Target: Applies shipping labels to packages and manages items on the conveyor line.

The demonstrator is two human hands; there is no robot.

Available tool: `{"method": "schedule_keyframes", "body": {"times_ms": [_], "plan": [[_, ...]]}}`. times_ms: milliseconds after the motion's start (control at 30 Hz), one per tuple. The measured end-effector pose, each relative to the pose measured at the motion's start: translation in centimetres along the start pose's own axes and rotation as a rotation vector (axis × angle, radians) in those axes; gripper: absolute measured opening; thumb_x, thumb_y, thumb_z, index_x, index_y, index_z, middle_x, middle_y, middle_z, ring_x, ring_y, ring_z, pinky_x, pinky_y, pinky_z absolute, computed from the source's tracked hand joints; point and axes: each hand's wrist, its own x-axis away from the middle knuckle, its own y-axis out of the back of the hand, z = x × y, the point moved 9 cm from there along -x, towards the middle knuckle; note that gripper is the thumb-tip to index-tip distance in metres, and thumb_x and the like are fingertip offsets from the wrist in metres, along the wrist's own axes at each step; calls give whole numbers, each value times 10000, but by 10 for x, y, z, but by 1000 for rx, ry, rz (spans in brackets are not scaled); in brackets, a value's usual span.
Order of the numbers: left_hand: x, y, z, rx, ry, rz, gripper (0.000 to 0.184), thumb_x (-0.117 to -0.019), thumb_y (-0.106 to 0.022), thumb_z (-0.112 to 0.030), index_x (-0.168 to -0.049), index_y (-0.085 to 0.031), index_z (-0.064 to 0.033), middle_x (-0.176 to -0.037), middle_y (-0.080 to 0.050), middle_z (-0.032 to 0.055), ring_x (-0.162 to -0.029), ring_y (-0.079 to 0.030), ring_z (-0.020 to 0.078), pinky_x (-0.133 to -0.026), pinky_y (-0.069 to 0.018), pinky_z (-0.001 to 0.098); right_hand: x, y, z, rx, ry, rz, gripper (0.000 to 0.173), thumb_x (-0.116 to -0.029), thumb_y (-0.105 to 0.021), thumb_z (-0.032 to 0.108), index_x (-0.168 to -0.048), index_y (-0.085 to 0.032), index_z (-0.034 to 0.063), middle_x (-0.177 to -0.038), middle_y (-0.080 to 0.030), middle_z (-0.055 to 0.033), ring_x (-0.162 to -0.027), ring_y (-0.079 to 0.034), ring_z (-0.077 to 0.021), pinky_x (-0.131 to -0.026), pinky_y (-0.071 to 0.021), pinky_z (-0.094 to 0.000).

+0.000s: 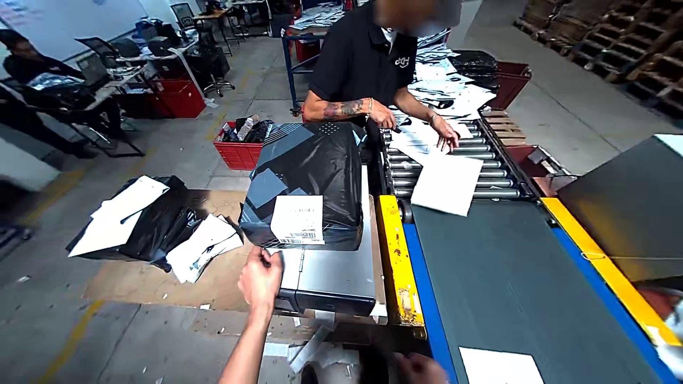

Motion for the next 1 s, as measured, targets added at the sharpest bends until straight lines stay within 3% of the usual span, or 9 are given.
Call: {"method": "schedule_keyframes", "body": {"times_ms": [67, 200, 333, 500, 633, 733, 833, 900, 1000], "plan": [[0, 1, 0, -3, -1, 19, 218, -957, -601, -306, -879, -632, -105, -792, -657, 119, -788, -654, 355, -667, -472, 611, -2, -60, 89, -367, 179, 31, 309, -944, -730, 376, -922, -775, 71, -844, -753, -67, -761, -727, -205, -739, -617, -453], [0, 0, 0, -11, -26, 36, 217, -955, -608, -303, -885, -631, -100, -836, -668, 132, -812, -662, 357, -680, -481, 598, -14, -117, 167, -933, -120, 144, 274, -948, -773, 201, -1129, -726, 0, -939, -764, -140, -733, -755, -244, -650, -656, -422], [1, 0, -1, -10, -43, 43, 219, -960, -613, -296, -877, -632, -94, -868, -664, 133, -827, -658, 348, -685, -475, 591, -15, -113, 182, -1058, -290, 86, 239, -912, -797, 86, -1104, -718, -33, -928, -769, -153, -724, -757, -245, -627, -650, -393], [2, -3, -3, -17, -44, 59, 227, -959, -610, -310, -889, -636, -96, -897, -671, 135, -856, -663, 353, -697, -478, 592, -15, -106, 184, -1096, -382, 67, 255, -915, -805, 137, -1063, -692, -38, -843, -774, -145, -658, -753, -227, -549, -624, -346], [2, -4, -2, 3, -69, 51, 288, -965, -617, -350, -934, -660, -67, -858, -676, 186, -839, -664, 421, -690, -471, 669, -14, -103, 188, -1072, -262, -37, 118, -948, -716, 28, -995, -702, -79, -736, -738, -120, -566, -679, -151, -527, -566, -300], [6, -9, -9, 55, -150, 16, 314, -971, -572, -332, -926, -647, -30, -823, -648, 214, -813, -646, 438, -683, -452, 694, -3, -71, 138, -971, -173, -58, 163, -918, -774, 99, -862, -724, -45, -686, -723, -92, -557, -670, -145, -559, -582, -323], [2, -14, -13, 78, -151, 4, 343, -977, -550, -307, -960, -656, 19, -897, -658, 248, -884, -643, 444, -762, -448, 702, -17, 5, 1, -854, -284, -273, 194, -960, -728, 146, -916, -730, -43, -739, -746, -109, -618, -710, -189, -610, -611, -379], [2, -16, -12, 68, -135, -10, 352, -966, -547, -307, -956, -642, 32, -893, -648, 242, -885, -632, 431, -777, -437, 689, -30, 64, -104, -635, -463, -444, 286, -979, -714, 276, -955, -756, -6, -828, -764, -117, -745, -739, -259, -753, -614, -495], [5, -15, -13, 72, -117, -46, 324, -968, -546, -282, -915, -613, 31, -843, -618, 234, -836, -612, 427, -739, -426, 684, -29, 103, -200, -291, -625, -482, 419, -901, -782, 455, -940, -793, 38, -922, -765, -191, -918, -728, -397, -869, -538, -644]]}}
